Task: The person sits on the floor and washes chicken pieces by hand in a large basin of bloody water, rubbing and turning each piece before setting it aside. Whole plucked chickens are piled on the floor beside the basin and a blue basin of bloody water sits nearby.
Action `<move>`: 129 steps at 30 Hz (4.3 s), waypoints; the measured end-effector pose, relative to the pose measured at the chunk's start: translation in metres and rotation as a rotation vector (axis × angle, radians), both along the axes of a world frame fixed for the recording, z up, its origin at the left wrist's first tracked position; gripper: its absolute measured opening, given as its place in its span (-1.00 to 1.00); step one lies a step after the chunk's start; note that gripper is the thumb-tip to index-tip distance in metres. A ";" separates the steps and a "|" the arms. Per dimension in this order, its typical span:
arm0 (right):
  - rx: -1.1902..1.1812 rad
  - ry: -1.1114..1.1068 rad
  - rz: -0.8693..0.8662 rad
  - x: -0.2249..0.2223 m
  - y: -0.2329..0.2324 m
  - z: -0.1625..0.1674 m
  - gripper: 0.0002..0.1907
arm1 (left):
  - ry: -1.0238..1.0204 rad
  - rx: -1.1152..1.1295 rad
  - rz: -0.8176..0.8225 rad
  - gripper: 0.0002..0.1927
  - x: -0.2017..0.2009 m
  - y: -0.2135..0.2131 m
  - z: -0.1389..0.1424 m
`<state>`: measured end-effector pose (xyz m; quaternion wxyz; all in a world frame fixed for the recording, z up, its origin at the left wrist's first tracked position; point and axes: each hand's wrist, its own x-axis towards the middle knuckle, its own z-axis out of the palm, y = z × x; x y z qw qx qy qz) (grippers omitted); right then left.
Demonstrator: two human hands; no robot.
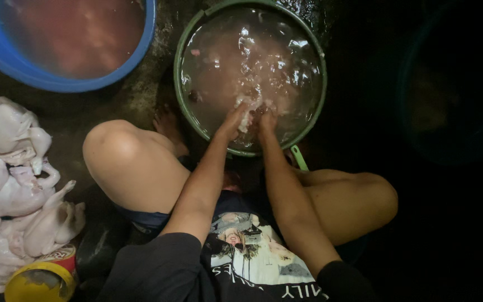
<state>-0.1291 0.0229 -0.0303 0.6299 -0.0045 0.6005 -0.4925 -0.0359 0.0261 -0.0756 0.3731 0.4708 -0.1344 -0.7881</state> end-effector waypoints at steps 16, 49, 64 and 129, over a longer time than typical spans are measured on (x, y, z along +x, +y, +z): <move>0.013 -0.284 0.497 -0.004 0.006 -0.009 -0.40 | 0.314 0.237 -0.249 -0.76 0.013 -0.004 -0.009; 0.071 0.066 -0.189 -0.035 0.006 -0.014 -0.46 | 0.451 0.197 0.193 -0.66 0.018 -0.008 -0.009; -0.192 0.506 0.240 -0.023 -0.006 -0.003 -0.51 | -0.010 0.018 -0.100 -0.62 0.008 -0.003 -0.002; -0.204 0.141 0.368 -0.014 0.010 -0.033 -0.50 | -0.466 -0.416 0.131 -0.77 -0.010 0.002 0.000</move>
